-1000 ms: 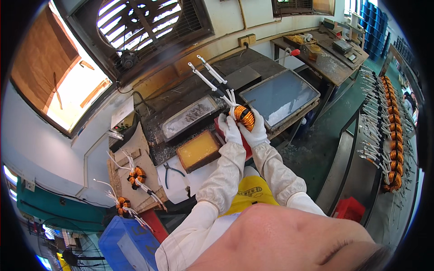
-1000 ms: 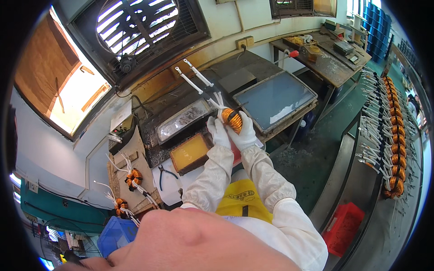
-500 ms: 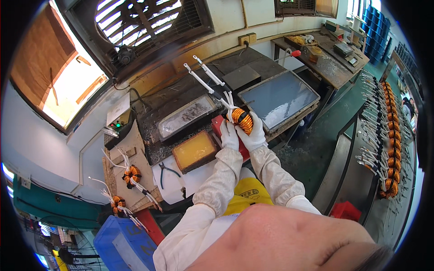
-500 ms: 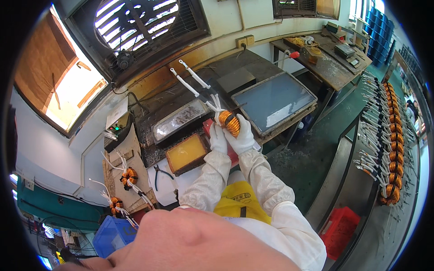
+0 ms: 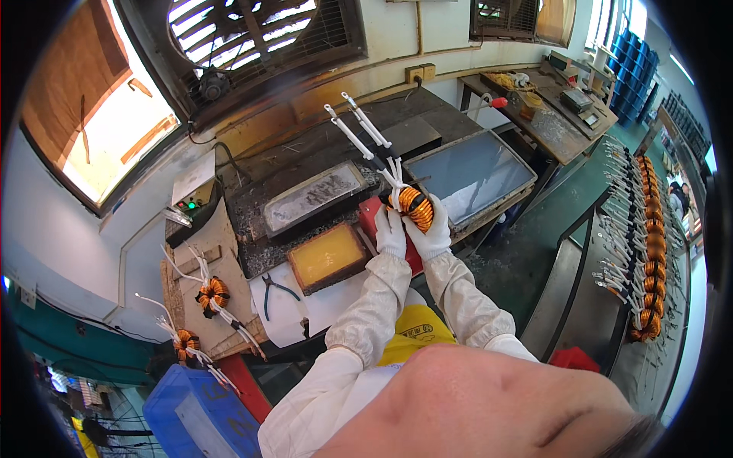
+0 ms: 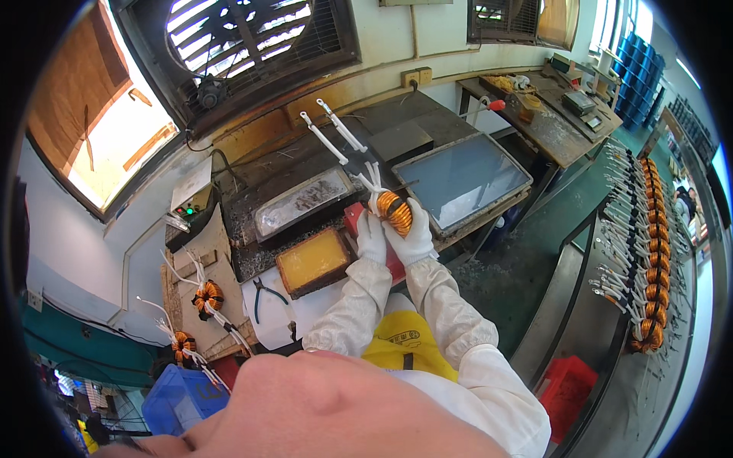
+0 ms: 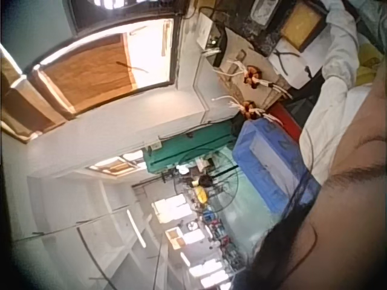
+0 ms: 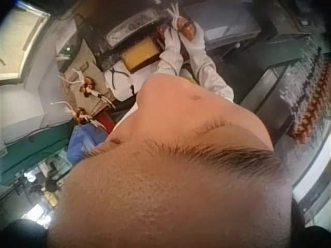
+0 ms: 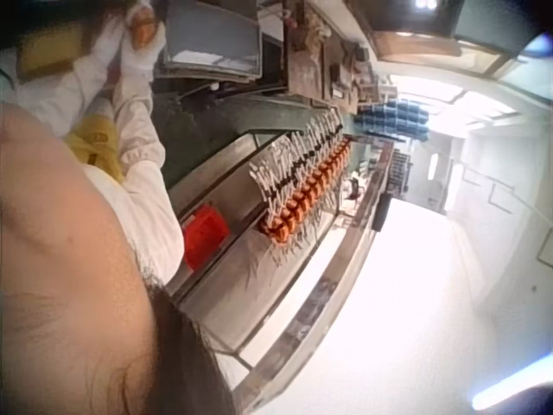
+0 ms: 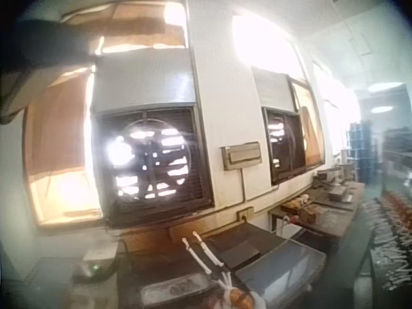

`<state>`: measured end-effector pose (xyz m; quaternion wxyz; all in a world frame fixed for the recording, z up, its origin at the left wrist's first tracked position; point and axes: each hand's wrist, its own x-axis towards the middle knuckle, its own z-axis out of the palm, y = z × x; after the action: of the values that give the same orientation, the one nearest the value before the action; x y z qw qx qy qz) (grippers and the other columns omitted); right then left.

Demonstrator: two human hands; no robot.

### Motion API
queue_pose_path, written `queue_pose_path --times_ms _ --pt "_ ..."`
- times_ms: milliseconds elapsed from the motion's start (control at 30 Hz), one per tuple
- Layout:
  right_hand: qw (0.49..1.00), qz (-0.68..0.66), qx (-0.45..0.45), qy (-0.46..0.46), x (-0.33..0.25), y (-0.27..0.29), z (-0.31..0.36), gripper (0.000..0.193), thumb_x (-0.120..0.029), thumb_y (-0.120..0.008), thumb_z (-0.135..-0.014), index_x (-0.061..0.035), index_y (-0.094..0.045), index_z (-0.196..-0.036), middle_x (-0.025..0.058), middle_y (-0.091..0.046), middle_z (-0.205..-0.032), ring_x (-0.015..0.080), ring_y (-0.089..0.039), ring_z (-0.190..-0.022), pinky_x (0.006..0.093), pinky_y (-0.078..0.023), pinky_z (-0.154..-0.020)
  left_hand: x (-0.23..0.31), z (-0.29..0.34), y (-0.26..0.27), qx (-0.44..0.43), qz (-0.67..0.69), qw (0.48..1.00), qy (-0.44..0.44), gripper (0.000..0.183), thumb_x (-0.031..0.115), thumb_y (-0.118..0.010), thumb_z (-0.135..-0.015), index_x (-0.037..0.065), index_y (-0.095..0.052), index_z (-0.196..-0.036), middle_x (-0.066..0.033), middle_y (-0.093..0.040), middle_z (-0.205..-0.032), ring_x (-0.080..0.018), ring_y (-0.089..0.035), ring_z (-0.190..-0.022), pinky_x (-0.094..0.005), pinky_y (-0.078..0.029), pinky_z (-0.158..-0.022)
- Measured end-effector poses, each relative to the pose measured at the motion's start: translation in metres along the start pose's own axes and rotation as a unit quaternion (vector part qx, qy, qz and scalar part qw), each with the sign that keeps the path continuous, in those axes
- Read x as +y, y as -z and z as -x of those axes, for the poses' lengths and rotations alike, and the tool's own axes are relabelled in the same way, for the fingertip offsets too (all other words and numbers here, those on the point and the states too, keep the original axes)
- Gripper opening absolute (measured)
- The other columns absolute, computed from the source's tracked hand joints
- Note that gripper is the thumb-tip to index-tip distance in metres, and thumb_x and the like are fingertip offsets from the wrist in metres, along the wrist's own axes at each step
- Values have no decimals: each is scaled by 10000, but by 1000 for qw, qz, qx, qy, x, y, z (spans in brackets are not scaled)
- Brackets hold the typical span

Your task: Soldering lead wires onto toroidal copper wire coils and organizing the finished parts onto a storage rack.

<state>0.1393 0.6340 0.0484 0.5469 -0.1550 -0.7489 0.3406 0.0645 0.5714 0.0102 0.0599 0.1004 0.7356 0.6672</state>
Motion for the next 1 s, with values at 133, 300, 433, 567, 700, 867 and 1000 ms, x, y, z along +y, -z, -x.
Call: queue_pose_path --times_ms 133,300,433,567,700,867,1000 --pt "1000 -1 14 27 9 -2 3 743 -113 -837 -689 -57 -454 -1323 181 -593 -1117 339 -633 -1004 391 -514 -872 -3 0 -3 7 4 999 -47 516 397 -451 -983 31 -474 -1346 -202 -527 -1333 -386 -524 -1213 -401 -404 -1022" --pt "1000 -29 -4 1 19 -11 9 718 -76 -839 -702 -28 -466 -1314 149 -604 -1173 233 -619 -1077 332 -491 -941 -22 -19 11 -71 249 966 21 473 363 -446 -1014 7 -522 -1316 -107 -606 -1234 -192 -552 -1138 -335 -408 -1005" --pt "996 -47 -47 -67 -1 2 1 676 -84 -824 -718 -35 -476 -1296 147 -592 -1178 236 -602 -1091 332 -480 -952 -15 -38 12 -140 428 877 165 353 368 -444 -1014 105 -583 -1204 -60 -611 -1115 -206 -542 -1042 -353 -419 -933" --pt "999 -3 -43 -13 -21 35 -18 644 -53 -789 -693 -42 -496 -1267 161 -591 -1113 310 -611 -1049 361 -486 -922 32 -17 30 -223 435 842 228 468 440 -427 -1005 88 -526 -1295 -84 -554 -1284 -249 -491 -1207 -392 -361 -1055" --pt "987 53 -149 20 -71 83 -50 614 -76 -760 -681 -80 -519 -1245 169 -593 -1050 377 -605 -999 399 -506 -861 68 16 28 -299 489 803 166 428 362 -402 -1017 71 -502 -1315 -109 -510 -1340 -268 -478 -1260 -424 -351 -1108" --pt "965 187 -169 72 -102 139 -78 595 -191 -767 -695 -135 -529 -1237 133 -619 -1057 360 -632 -959 419 -532 -815 84 58 14 -320 501 768 238 418 346 -459 -987 26 -528 -1247 -129 -560 -1297 -301 -513 -1238 -510 -341 -1121" --pt "941 240 -215 100 -117 191 -86 615 -190 -790 -679 -146 -536 -1238 113 -634 -1009 332 -646 -936 412 -538 -794 99 100 -3 -349 524 711 315 389 301 -459 -989 0 -534 -1225 -139 -574 -1281 -298 -516 -1243 -533 -328 -1128"
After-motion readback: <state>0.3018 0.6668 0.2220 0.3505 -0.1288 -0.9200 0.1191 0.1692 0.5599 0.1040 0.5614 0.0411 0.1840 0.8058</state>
